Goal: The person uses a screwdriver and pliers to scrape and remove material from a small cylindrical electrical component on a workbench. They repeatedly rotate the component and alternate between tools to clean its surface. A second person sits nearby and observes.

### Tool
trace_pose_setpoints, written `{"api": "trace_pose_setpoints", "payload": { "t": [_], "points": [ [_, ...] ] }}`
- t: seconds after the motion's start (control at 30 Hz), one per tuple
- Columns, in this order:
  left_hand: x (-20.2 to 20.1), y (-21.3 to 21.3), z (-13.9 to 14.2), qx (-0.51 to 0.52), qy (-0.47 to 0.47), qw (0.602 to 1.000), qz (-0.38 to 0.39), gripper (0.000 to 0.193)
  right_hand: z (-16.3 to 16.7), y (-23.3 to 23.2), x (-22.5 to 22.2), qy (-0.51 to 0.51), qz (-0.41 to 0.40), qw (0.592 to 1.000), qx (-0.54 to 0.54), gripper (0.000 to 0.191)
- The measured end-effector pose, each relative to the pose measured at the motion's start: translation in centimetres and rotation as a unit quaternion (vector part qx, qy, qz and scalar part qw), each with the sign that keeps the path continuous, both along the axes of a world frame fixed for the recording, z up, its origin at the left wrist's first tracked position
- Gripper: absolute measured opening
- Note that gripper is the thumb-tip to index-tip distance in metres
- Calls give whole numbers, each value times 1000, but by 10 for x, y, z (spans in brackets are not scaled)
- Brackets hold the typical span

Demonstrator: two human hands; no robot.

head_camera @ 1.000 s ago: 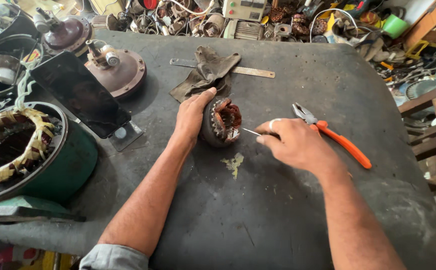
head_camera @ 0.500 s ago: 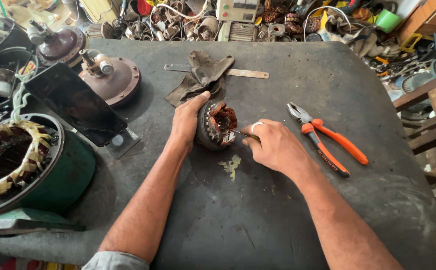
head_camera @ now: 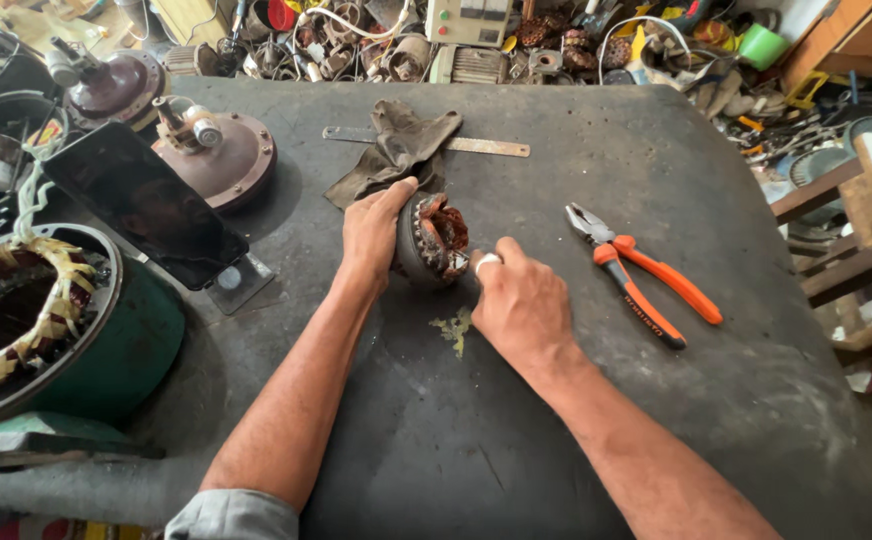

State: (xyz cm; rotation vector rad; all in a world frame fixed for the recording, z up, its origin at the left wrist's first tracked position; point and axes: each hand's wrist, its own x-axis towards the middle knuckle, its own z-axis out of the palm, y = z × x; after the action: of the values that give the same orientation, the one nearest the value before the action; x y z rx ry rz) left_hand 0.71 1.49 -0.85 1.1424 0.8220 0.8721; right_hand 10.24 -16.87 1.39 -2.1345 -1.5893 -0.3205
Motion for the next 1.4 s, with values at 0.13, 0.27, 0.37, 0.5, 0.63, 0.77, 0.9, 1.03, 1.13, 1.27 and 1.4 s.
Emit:
{"api": "trace_pose_setpoints", "payload": {
  "t": [0.13, 0.27, 0.37, 0.5, 0.63, 0.77, 0.9, 1.03, 1.13, 1.27, 1.4],
  "points": [
    [0, 6, -4, -31, -30, 999, -5, 30, -11, -4, 6, -27, 34, 997, 56, 10],
    [-6, 14, -3, -147, -101, 983, -51, 31, -12, 0, 7, -35, 77, 989, 119, 33],
    [-12, 16, -1, -152, -98, 980, -87, 35, -10, 9, 11, 11, 92, 990, 103, 32],
    [-19, 20, -1, -86, -39, 991, -94, 37, -9, 14, 26, 97, 118, 986, 61, 28],
    [-18, 22, 1, -87, -43, 989, -112, 34, -8, 19, 33, 201, 189, 960, 49, 24],
    [-9, 17, 9, 67, 29, 993, -90, 34, 2, 21, 27, 232, 139, 962, 26, 24],
    [-12, -2, 18, 178, 128, 974, -57, 40, 12, 13, 15, 266, 56, 961, -41, 28],
    [-19, -21, 31, 211, 167, 962, -40, 43, 15, 9, 2, 342, 26, 939, -20, 26],
    [-19, -34, 43, 269, 186, 945, -15, 38, 14, 7, -3, 309, 12, 951, -15, 23],
    [-16, -46, 51, 269, 244, 932, -2, 37, 9, 8, -3, 374, 3, 928, -7, 21],
    [-13, -57, 40, 343, 268, 900, -1, 35, 3, 11, 0, 620, -52, 783, -17, 21]
  ]
}}
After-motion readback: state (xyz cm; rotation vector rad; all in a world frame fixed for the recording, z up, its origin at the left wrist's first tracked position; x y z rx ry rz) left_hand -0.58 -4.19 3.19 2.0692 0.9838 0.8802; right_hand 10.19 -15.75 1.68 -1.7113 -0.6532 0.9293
